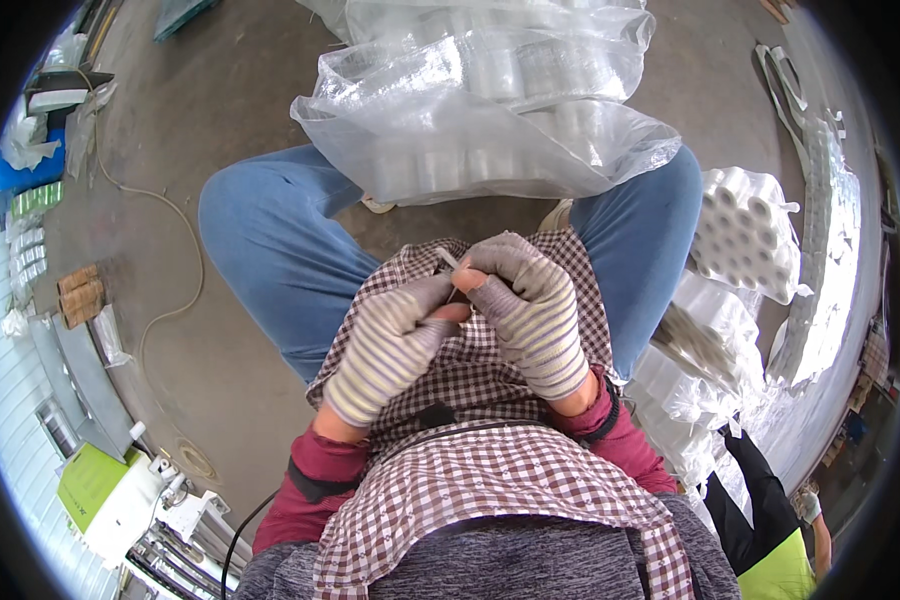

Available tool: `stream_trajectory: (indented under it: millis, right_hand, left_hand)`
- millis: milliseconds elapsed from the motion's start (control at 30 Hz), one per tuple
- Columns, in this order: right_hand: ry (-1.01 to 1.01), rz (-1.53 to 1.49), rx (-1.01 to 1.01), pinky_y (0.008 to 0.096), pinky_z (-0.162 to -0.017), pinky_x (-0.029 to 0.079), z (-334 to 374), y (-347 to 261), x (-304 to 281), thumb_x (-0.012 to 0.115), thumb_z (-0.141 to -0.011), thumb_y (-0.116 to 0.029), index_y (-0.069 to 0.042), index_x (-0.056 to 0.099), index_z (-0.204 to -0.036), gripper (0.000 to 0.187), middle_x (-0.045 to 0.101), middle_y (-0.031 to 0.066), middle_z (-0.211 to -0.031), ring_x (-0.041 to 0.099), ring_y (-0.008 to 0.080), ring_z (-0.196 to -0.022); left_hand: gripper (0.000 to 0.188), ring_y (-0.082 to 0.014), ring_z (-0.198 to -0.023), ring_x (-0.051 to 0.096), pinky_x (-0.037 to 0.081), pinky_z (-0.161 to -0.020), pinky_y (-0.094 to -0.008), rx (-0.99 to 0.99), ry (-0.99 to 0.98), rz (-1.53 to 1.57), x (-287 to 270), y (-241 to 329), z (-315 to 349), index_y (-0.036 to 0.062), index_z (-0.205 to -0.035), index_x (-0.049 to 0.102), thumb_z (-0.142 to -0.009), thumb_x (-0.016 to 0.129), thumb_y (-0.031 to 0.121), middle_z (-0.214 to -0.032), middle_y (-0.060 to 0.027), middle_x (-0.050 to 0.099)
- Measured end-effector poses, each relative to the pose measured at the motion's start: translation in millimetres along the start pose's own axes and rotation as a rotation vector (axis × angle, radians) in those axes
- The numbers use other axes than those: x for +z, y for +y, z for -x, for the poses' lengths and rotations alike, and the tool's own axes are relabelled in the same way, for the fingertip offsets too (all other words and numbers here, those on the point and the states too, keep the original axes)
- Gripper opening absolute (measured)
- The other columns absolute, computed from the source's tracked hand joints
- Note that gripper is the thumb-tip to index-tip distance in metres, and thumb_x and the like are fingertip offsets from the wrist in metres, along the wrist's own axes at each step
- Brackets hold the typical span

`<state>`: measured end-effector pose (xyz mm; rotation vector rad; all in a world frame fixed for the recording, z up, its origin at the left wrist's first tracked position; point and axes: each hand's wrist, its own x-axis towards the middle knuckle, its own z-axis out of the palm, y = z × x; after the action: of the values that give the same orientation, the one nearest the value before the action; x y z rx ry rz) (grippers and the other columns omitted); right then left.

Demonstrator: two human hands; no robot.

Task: The recorder is using plastic strapping and a tensioning tool to bundle and secure stacks of white manufactured parts.

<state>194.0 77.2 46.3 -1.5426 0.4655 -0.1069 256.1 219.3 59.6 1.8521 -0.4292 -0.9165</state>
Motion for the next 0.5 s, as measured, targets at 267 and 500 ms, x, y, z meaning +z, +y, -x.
stream_trajectory:
  millis: [267, 500]
  right_hand:
    - [-0.064, -0.247, 0.441, 0.0195, -0.046, 0.039, 2.7, -3.7, 4.8, 0.063, -0.081, -0.011, 0.0, 0.059, -0.094, 0.017, 0.057, 0.002, -0.07, 0.049, 0.0061, -0.053]
    - [0.064, -0.977, 0.094, 0.0176, -0.043, 0.037, -10.6, 9.8, -27.2, 0.057, -0.083, -0.005, -0.007, 0.056, -0.099, 0.016, 0.058, 0.0046, -0.076, 0.049, 0.0067, -0.051]
  left_hand:
    - [0.014, -0.0093, -0.073, 0.058, 0.046, -0.067, -0.0222, 0.102, 0.226, 0.194, -8.8, -15.5, -29.5, -0.0014, -0.093, 0.062, -0.084, 0.06, 0.008, -0.077, -0.0026, 0.063]
    - [0.012, -0.0037, -0.052, 0.044, 0.035, -0.046, -0.0177, -0.122, 0.548, 0.258, -58.6, -53.9, -61.7, 0.0017, -0.081, 0.059, -0.086, 0.057, 0.012, -0.061, 0.0023, 0.052]
